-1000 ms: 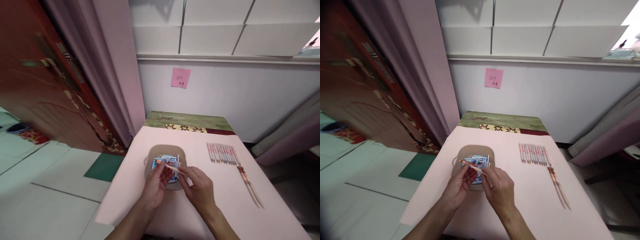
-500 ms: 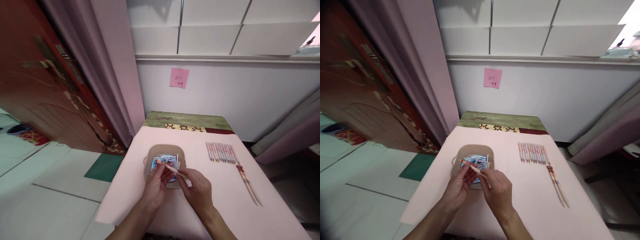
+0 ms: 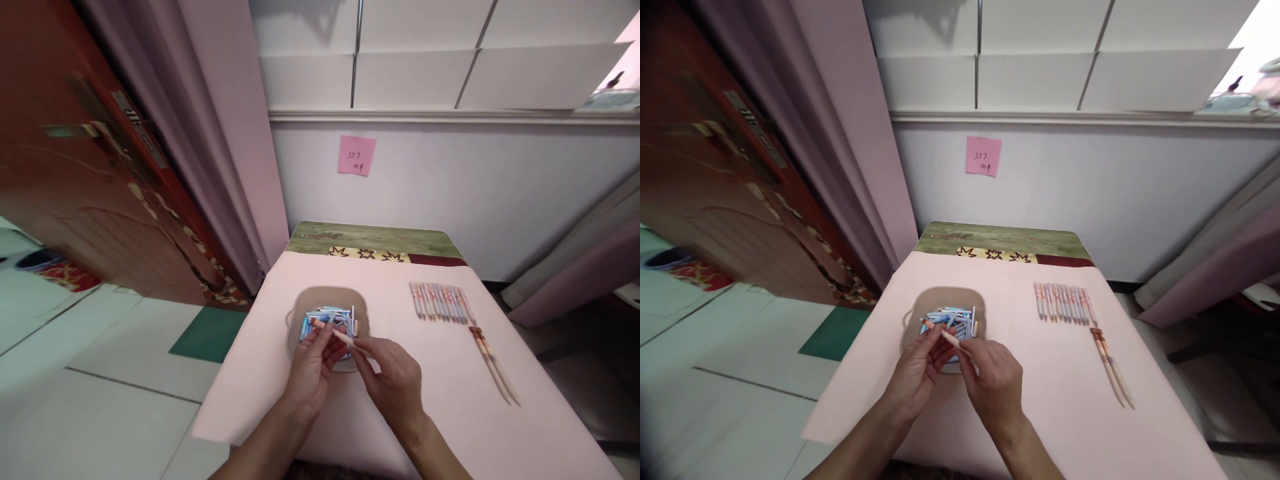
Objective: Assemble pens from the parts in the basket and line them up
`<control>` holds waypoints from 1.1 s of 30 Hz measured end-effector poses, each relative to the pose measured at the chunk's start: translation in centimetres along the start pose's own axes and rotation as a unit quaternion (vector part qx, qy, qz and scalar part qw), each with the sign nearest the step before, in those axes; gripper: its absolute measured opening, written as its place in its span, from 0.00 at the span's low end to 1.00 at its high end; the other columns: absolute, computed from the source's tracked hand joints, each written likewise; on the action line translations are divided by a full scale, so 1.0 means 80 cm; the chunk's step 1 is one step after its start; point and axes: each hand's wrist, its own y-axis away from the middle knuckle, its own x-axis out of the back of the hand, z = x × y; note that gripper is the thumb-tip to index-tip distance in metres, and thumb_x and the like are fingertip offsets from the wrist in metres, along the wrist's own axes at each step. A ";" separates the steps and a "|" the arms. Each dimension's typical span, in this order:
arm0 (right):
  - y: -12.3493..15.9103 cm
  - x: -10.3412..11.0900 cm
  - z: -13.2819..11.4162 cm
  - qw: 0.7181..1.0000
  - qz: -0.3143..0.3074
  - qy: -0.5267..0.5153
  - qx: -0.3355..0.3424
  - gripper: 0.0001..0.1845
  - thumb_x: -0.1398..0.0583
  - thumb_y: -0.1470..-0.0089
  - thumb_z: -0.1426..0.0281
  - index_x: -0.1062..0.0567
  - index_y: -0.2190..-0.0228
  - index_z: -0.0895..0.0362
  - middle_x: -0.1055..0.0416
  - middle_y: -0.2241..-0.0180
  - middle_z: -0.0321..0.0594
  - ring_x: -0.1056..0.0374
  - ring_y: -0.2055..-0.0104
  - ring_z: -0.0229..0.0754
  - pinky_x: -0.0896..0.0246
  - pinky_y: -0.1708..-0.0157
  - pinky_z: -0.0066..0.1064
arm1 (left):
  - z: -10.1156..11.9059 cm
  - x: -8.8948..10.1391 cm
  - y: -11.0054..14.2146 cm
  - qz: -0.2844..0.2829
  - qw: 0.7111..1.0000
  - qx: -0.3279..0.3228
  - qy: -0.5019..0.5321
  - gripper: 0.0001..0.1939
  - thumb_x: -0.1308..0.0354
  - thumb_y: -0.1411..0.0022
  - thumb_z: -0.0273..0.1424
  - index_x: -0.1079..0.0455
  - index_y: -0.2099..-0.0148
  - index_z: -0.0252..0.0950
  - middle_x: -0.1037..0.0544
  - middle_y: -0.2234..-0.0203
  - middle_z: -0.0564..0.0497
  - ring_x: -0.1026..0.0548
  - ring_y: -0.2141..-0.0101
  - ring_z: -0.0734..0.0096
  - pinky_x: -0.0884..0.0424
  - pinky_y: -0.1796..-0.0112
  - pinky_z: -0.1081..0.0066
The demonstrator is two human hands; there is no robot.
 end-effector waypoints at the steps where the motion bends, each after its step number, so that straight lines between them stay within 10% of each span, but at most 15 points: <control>1: 0.001 0.001 -0.001 1.000 0.002 0.003 0.004 0.04 0.41 0.43 0.74 0.25 0.65 0.55 0.23 0.70 0.38 0.29 0.69 0.39 0.39 0.66 0.29 | -0.001 0.000 0.001 0.000 1.000 0.000 -0.001 0.10 0.34 0.47 0.29 0.28 0.62 0.31 0.19 0.68 0.43 0.21 0.69 0.69 0.24 0.69 0.73; 22: 0.032 -0.005 0.002 0.991 -0.024 0.103 -0.085 0.19 0.47 0.38 0.63 0.23 0.75 0.56 0.27 0.81 0.36 0.32 0.80 0.36 0.49 0.78 0.26 | -0.029 0.001 0.019 -0.009 0.999 -0.049 0.021 0.09 0.33 0.50 0.26 0.27 0.64 0.31 0.20 0.70 0.47 0.21 0.67 0.69 0.23 0.68 0.75; 27: 0.043 0.000 -0.002 0.991 -0.055 0.002 -0.125 0.14 0.42 0.43 0.62 0.27 0.58 0.57 0.24 0.71 0.38 0.29 0.74 0.36 0.40 0.73 0.24 | -0.023 0.009 0.019 0.006 0.997 -0.077 0.007 0.09 0.33 0.50 0.25 0.26 0.64 0.30 0.20 0.69 0.46 0.21 0.66 0.67 0.23 0.68 0.76; 33: 0.055 0.004 -0.009 0.992 -0.031 -0.024 -0.123 0.07 0.44 0.42 0.67 0.28 0.66 0.56 0.26 0.74 0.36 0.30 0.73 0.37 0.39 0.72 0.25 | -0.023 0.018 0.021 0.010 0.995 -0.095 -0.019 0.11 0.33 0.50 0.27 0.26 0.63 0.30 0.20 0.68 0.45 0.22 0.66 0.69 0.24 0.69 0.77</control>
